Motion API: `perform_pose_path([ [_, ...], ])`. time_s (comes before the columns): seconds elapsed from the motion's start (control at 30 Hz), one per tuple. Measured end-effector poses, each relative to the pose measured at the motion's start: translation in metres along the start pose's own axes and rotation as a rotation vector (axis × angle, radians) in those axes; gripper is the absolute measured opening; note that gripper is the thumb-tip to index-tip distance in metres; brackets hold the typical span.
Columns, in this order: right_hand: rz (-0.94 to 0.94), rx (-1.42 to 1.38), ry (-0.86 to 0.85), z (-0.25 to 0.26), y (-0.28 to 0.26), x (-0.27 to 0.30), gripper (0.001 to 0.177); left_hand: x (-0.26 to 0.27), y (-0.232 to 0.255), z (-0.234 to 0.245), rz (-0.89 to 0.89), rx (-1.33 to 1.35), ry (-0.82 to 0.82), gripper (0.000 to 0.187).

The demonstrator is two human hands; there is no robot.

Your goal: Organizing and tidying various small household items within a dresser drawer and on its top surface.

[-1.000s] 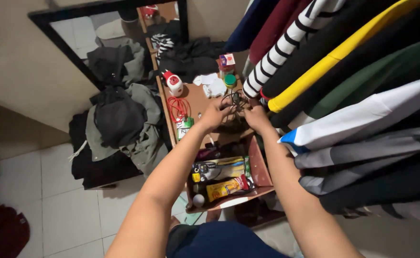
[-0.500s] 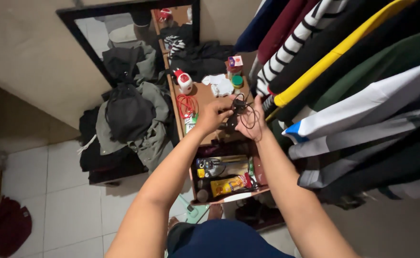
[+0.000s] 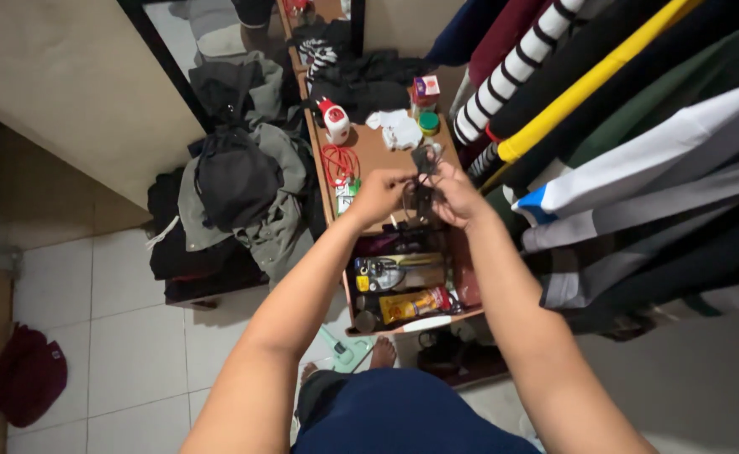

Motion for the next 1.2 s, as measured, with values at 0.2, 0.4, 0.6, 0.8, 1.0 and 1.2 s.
perform_pose_path([
  [0.2,0.204,0.464,0.074,-0.010,-0.022,0.015,0.034,0.000,0.007,0.000,-0.160,0.226,-0.073,0.036],
  [0.4,0.275,0.656,0.181,0.016,0.000,0.017,0.037,0.027,0.019,-0.032,-0.167,-0.318,0.071,0.036],
  [0.6,0.115,0.178,0.255,0.033,0.042,0.042,0.054,0.050,-0.019,-0.062,-0.113,-0.408,0.144,0.027],
  [0.8,0.020,0.576,0.133,0.055,0.066,0.070,0.071,0.061,-0.070,-0.087,0.048,-0.534,-0.057,0.026],
  [1.0,-0.211,0.732,0.117,0.094,0.086,0.080,0.073,0.093,-0.128,-0.086,0.458,-0.208,-0.344,0.044],
  [1.2,-0.290,1.103,0.025,0.116,0.116,0.068,0.067,0.104,-0.128,-0.075,0.377,-0.971,-0.363,0.050],
])
Point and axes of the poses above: each hand's wrist, its own x-axis away from the middle knuckle, its own z-axis out of the back of the hand, y = z × x, the point moved 7 cm from there along -x, towards the middle knuckle, and after that the axes turned 10 degrees about -x, right-handed, at the moved point
